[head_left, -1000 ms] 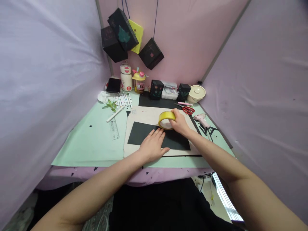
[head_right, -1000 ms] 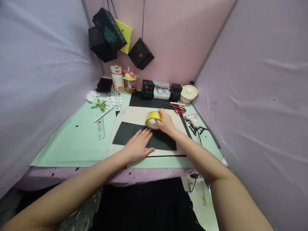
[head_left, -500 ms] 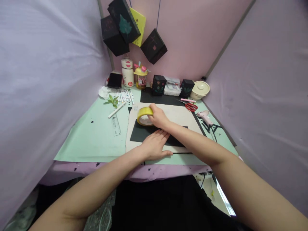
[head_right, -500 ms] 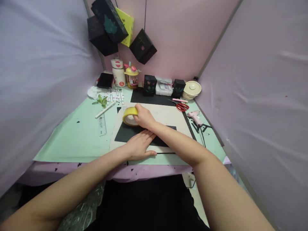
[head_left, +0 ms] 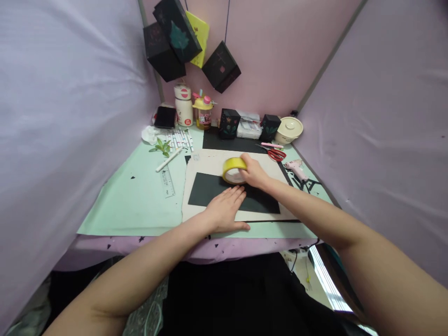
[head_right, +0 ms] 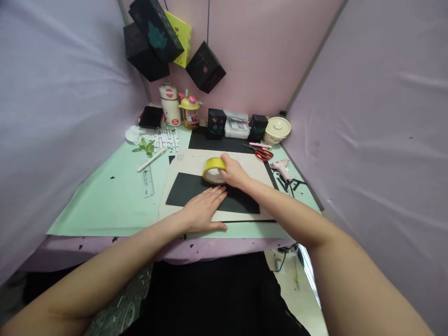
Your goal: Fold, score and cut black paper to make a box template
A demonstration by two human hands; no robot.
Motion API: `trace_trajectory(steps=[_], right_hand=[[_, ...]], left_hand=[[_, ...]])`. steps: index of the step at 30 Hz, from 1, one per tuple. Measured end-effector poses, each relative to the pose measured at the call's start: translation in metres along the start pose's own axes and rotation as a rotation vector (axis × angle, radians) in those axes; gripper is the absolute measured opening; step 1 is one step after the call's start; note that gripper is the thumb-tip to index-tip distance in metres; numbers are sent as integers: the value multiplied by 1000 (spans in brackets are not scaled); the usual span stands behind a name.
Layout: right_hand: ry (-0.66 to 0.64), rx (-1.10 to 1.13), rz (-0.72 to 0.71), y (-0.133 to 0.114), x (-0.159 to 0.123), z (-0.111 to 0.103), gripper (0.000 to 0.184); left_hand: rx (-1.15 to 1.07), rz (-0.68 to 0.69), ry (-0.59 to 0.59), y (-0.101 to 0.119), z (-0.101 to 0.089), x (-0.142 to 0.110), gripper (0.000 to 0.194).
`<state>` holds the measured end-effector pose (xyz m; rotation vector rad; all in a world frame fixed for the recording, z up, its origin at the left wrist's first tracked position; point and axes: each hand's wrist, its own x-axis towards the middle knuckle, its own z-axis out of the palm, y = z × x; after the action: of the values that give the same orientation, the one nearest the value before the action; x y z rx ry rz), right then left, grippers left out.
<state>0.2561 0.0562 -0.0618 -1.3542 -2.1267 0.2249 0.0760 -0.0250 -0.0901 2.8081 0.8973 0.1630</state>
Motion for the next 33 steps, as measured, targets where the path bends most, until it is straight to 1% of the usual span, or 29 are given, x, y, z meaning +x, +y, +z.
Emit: trace_trajectory(steps=[2, 4, 6, 7, 8, 10, 14, 17, 19, 21, 23, 26, 30, 33], right_hand=[[12, -22, 20, 18, -21, -20, 20], [25, -42, 28, 29, -36, -35, 20], [36, -60, 17, 33, -40, -39, 20], [38, -64, 7, 31, -37, -38, 20], [36, -63, -3, 28, -32, -34, 20], [25, -51, -23, 16, -16, -19, 20], [-3, -16, -67, -22, 27, 25, 21], [-38, 50, -109, -51, 53, 55, 22], [-40, 89, -127, -65, 63, 67, 21], [-35, 106, -132, -69, 64, 70, 21], [-36, 102, -120, -63, 58, 64, 21], [-35, 74, -87, -35, 38, 40, 20], [16, 34, -15, 19, 5, -11, 20], [96, 16, 56, 50, -11, -50, 17]], left_hand=[[-1, -2, -7, 1, -2, -1, 104], [-2, -2, -11, 1, -3, -1, 104], [-1, -2, -10, 1, -3, -1, 105], [0, -2, -11, 1, -2, -1, 105], [1, -2, -10, 1, -2, -1, 105], [5, -2, -12, 1, 0, 0, 105], [6, -7, -21, 0, 0, 0, 107], [-5, -15, 15, 0, -1, 0, 106], [-17, 2, 59, -1, -2, -1, 103], [-26, 21, 89, -2, -1, -1, 101], [-22, 10, 82, -3, 0, 0, 103], [3, -24, 17, -3, 1, 1, 106], [32, -15, -9, -2, 0, 2, 107], [41, -23, -24, -2, -1, 1, 108]])
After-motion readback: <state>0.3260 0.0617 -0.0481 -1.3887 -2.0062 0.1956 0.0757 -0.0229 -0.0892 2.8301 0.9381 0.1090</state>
